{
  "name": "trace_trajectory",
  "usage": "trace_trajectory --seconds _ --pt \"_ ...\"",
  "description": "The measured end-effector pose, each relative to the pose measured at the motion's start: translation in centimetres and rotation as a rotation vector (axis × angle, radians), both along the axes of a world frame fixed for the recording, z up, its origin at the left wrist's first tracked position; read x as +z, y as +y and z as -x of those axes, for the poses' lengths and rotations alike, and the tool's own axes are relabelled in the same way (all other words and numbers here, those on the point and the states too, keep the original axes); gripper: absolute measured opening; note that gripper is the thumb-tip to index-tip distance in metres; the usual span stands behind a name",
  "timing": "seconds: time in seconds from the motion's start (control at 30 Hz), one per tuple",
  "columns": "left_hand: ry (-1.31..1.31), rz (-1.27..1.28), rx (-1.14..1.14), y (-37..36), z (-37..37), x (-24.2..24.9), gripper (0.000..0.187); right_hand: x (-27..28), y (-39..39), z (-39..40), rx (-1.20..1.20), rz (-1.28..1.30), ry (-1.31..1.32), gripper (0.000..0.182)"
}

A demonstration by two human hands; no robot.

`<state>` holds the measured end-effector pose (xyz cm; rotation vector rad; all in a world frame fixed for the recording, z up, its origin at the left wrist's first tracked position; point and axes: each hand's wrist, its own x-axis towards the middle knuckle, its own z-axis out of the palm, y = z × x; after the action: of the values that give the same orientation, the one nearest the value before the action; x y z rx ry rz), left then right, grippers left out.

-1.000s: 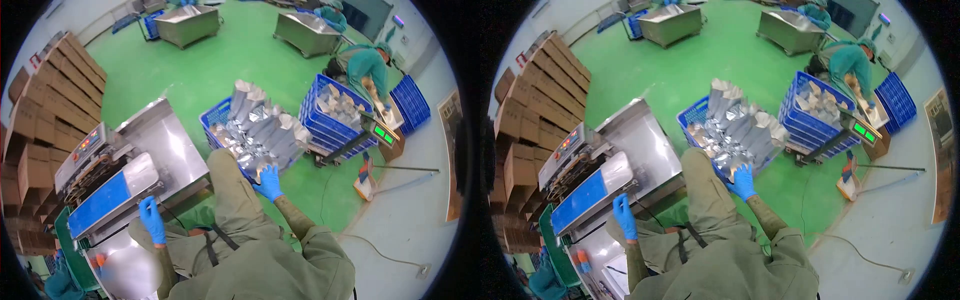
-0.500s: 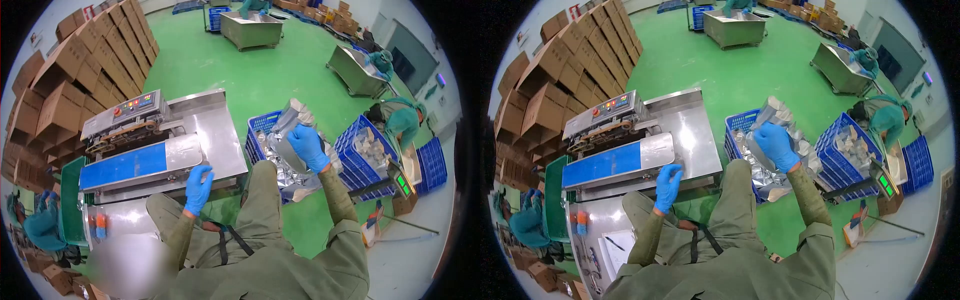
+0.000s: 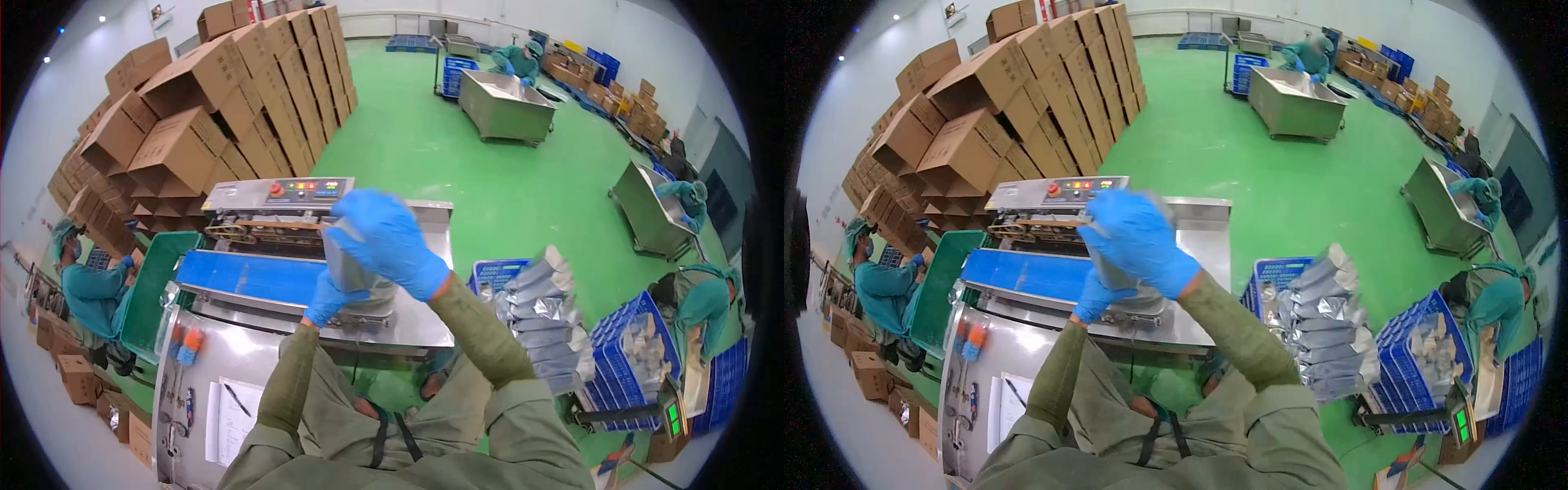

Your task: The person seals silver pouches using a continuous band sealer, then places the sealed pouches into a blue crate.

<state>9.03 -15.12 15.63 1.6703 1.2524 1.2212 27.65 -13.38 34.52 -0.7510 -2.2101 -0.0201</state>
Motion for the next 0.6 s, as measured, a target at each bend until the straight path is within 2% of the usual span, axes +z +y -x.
trace_trajectory --seconds 0.07,0.13,0.17,0.27,0.37,0.4,0.47,0.5,0.53,0.6 --pt "-0.072 0.007 0.021 0.4 1.2 -1.6 0.068 -2.6 1.5 -1.8 -0.136 -0.201 0.434 0.036" --pt "-0.005 -0.044 0.004 2.0 1.7 -2.0 0.079 -9.7 3.1 -4.1 -0.107 0.162 0.488 0.052" --pt "0.022 -0.047 0.001 1.5 1.7 -2.7 0.084 -12.0 3.3 -3.6 -0.099 0.237 0.487 0.046" --pt "-0.016 0.172 -0.231 1.6 3.1 -1.3 0.060 -15.7 4.1 -3.8 -0.063 0.379 0.415 0.031" --pt "-0.222 0.012 -0.107 0.1 5.0 3.8 0.042 -14.0 4.4 -4.4 -0.069 0.312 0.325 0.020" --pt "-0.047 -0.026 -0.093 -0.2 5.4 5.7 0.037 -13.5 4.2 -4.5 -0.085 0.273 0.302 0.017" --pt "0.289 -0.091 -0.062 -0.9 5.8 8.7 0.029 -14.7 4.8 -5.0 -0.092 0.041 0.073 0.022" --pt "0.296 -0.111 -0.045 -1.2 4.9 9.6 0.021 -15.0 5.1 -5.1 -0.104 -0.081 -0.052 0.022" --pt "0.562 -0.261 -0.008 -0.7 5.8 8.8 0.021 -15.5 5.3 -5.5 -0.114 -0.203 -0.176 0.023" --pt "1.093 -0.571 0.074 1.1 8.6 5.6 0.022 -16.3 5.7 -8.0 -0.100 -0.292 -0.122 0.020"
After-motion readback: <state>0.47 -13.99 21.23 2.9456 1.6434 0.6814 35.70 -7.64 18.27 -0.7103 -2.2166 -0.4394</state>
